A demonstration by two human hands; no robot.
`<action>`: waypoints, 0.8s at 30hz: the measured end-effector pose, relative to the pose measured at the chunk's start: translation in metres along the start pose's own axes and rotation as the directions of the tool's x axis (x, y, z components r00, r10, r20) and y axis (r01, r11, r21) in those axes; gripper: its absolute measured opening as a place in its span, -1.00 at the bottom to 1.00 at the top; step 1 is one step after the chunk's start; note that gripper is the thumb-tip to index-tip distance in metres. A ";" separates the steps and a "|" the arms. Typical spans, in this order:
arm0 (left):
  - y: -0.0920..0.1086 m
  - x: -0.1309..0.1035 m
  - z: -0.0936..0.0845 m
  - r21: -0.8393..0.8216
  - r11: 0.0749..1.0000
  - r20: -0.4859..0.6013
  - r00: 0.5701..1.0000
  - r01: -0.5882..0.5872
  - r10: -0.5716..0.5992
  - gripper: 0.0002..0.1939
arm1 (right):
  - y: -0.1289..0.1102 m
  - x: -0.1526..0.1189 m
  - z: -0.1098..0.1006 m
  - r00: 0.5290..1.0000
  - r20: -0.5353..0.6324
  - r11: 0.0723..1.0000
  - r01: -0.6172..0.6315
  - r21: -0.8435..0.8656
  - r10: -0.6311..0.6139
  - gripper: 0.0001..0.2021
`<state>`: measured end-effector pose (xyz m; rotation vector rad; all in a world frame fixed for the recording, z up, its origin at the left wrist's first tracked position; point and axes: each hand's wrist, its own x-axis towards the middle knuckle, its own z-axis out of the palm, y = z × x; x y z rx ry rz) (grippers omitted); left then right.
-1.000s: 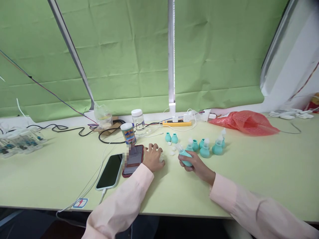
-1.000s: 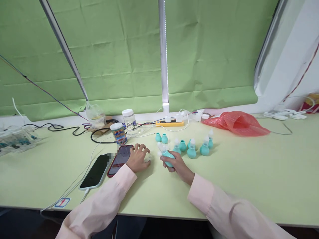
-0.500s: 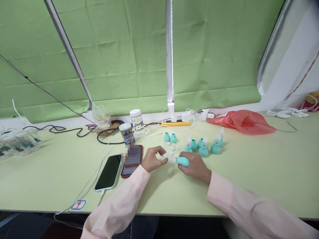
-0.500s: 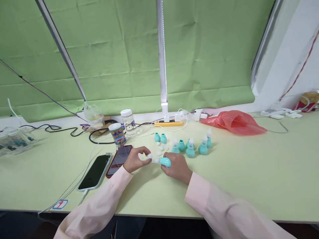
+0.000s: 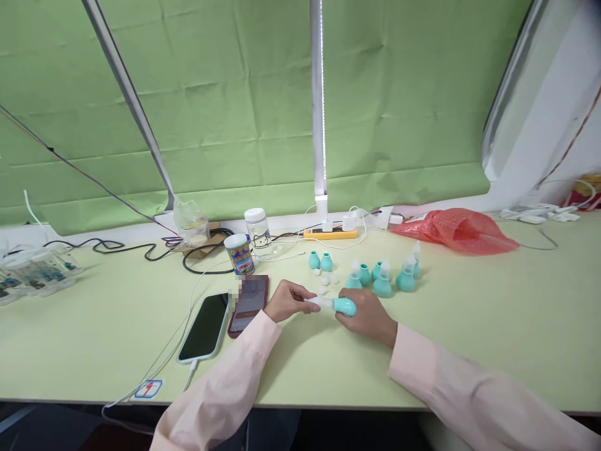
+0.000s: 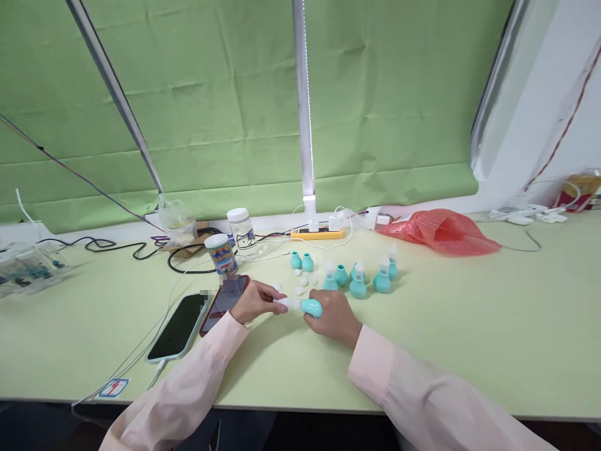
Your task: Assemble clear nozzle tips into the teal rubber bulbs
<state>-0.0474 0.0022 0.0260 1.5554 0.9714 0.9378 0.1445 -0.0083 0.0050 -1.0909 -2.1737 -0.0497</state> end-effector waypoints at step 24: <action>0.006 0.000 0.009 -0.023 0.994 -0.116 0.988 -0.103 0.099 -0.69 | -0.010 0.004 -0.005 0.973 0.226 0.889 -0.132 0.439 0.033 -0.87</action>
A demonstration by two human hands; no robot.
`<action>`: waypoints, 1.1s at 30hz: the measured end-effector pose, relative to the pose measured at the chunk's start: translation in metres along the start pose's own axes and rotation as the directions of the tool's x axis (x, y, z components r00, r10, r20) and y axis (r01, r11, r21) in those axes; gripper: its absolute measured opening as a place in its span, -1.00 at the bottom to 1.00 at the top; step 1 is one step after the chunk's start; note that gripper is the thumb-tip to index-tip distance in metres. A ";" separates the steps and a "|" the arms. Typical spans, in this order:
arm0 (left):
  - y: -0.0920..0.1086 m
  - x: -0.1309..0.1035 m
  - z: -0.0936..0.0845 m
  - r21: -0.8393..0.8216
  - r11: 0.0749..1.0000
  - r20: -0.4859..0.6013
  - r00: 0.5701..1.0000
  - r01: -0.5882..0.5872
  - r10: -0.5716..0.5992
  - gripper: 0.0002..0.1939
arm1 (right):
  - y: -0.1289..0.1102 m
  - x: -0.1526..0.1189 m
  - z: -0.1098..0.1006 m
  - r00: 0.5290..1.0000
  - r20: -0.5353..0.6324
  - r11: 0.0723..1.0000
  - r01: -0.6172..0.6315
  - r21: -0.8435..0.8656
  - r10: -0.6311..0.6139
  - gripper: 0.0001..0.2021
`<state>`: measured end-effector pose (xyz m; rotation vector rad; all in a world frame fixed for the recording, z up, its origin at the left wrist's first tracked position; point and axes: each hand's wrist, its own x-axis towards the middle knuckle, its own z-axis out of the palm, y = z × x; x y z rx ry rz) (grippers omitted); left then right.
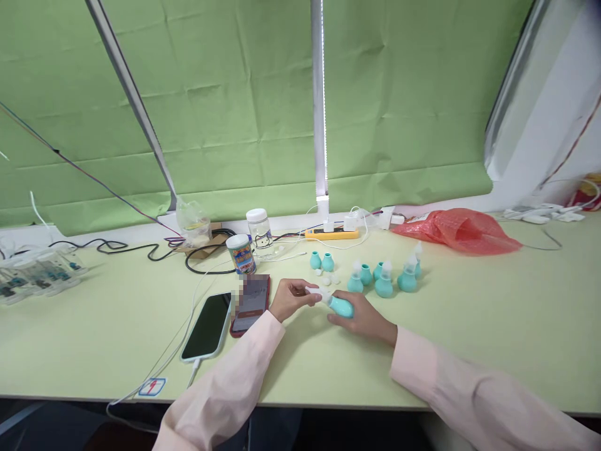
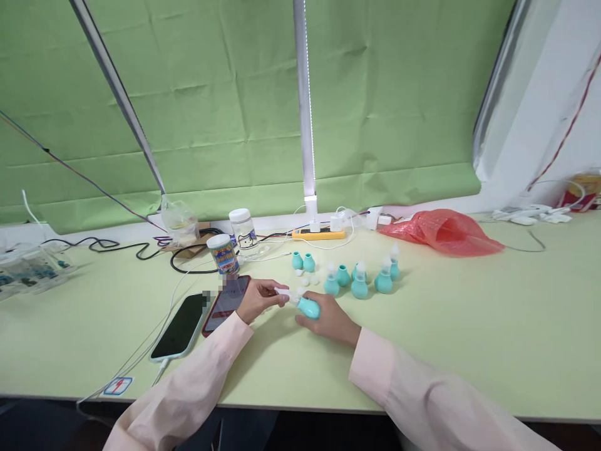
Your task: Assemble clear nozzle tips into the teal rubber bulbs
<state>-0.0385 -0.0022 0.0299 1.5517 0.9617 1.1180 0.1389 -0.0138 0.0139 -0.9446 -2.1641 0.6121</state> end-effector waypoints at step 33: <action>-0.018 0.031 -0.032 0.745 0.654 -0.283 0.826 -0.130 0.487 -0.68 | 0.013 0.000 0.006 0.970 -0.225 0.955 0.017 -0.297 -0.087 -0.89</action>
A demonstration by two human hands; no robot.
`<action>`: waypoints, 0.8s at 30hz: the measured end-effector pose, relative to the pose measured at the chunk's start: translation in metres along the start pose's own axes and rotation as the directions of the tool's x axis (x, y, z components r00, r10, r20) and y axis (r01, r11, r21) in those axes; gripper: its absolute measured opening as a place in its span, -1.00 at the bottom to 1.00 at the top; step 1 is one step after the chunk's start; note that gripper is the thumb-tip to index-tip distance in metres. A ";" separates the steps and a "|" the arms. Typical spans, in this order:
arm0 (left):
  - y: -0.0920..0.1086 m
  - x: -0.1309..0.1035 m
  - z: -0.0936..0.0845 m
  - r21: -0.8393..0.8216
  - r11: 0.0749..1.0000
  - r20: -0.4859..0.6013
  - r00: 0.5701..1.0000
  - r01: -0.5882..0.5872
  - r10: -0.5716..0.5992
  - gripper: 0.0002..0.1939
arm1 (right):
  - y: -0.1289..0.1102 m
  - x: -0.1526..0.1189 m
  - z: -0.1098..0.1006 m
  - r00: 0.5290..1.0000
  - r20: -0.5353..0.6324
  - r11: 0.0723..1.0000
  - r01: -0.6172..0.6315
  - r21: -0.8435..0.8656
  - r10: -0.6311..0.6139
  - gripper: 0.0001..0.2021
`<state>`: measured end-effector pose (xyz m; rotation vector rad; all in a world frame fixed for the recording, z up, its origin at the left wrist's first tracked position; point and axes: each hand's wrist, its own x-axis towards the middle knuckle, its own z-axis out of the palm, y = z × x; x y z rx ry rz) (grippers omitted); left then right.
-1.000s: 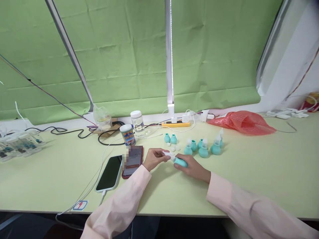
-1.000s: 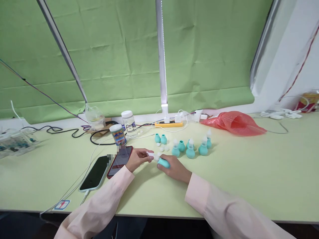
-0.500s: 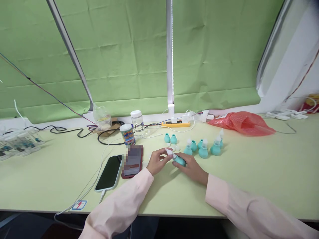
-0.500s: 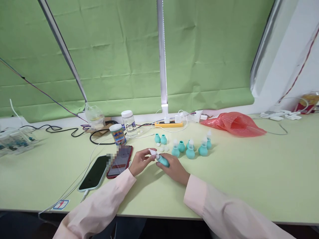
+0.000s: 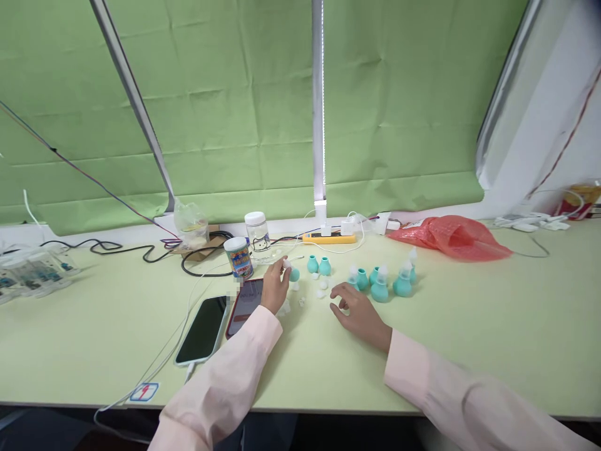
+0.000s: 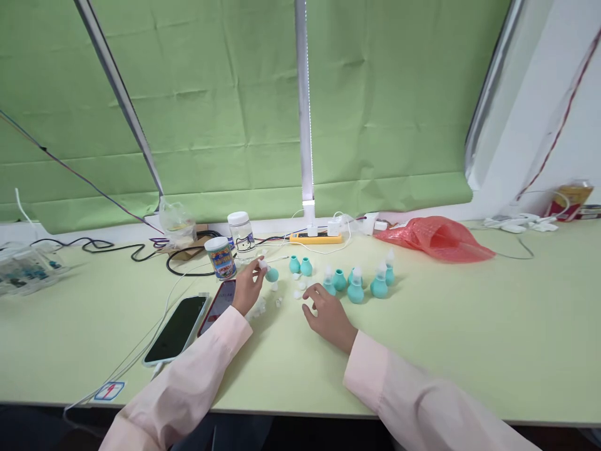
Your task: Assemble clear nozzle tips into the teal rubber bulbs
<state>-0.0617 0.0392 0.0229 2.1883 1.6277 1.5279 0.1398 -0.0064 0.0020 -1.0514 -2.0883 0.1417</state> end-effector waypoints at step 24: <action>-0.019 0.013 -0.009 0.389 0.913 0.110 0.978 0.123 -0.179 -0.64 | 0.005 -0.002 0.001 0.971 0.227 0.955 -0.001 -0.296 0.072 -0.80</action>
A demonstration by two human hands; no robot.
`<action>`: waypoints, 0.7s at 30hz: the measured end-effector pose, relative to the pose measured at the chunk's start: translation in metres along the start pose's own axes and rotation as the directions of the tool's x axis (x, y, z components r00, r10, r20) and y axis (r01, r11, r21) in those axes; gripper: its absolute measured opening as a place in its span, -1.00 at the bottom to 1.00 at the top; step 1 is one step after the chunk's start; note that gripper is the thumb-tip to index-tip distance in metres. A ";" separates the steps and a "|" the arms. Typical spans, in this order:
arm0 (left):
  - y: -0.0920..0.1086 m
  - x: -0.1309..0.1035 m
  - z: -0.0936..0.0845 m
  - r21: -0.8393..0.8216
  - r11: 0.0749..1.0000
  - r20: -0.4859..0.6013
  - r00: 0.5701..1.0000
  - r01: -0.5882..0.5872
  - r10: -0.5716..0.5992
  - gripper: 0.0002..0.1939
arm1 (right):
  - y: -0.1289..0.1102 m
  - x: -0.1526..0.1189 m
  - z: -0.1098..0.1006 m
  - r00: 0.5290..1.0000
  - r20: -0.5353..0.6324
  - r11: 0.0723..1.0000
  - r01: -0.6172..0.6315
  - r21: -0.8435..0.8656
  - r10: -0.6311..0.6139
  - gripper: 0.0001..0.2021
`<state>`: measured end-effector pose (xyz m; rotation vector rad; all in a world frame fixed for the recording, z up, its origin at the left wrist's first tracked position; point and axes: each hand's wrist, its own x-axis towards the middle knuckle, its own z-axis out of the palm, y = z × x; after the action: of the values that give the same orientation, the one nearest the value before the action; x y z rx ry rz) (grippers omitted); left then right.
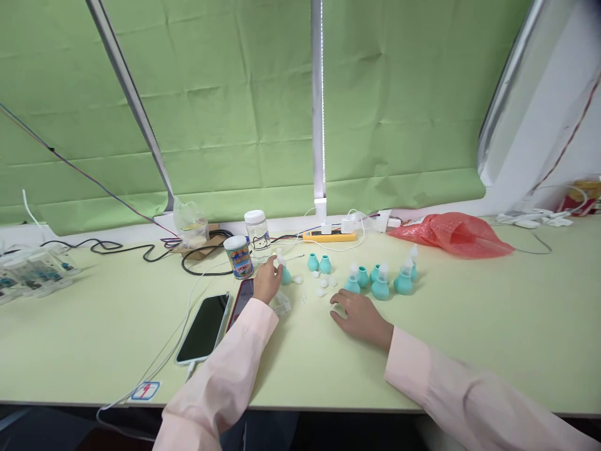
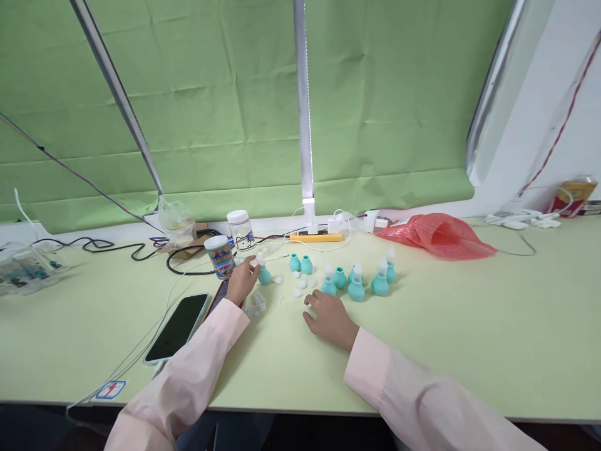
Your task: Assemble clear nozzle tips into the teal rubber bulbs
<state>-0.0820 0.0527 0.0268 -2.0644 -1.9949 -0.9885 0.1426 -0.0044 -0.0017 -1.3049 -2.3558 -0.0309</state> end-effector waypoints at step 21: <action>0.020 -0.027 -0.030 0.226 0.912 0.562 0.810 -0.343 0.165 -0.68 | 0.014 0.008 -0.011 0.970 -0.241 0.979 0.064 0.196 -0.016 -0.75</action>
<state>-0.0726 0.0119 0.0432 -2.5018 -1.8296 -0.0146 0.1540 0.0071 0.0087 -1.0911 -2.1198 0.0371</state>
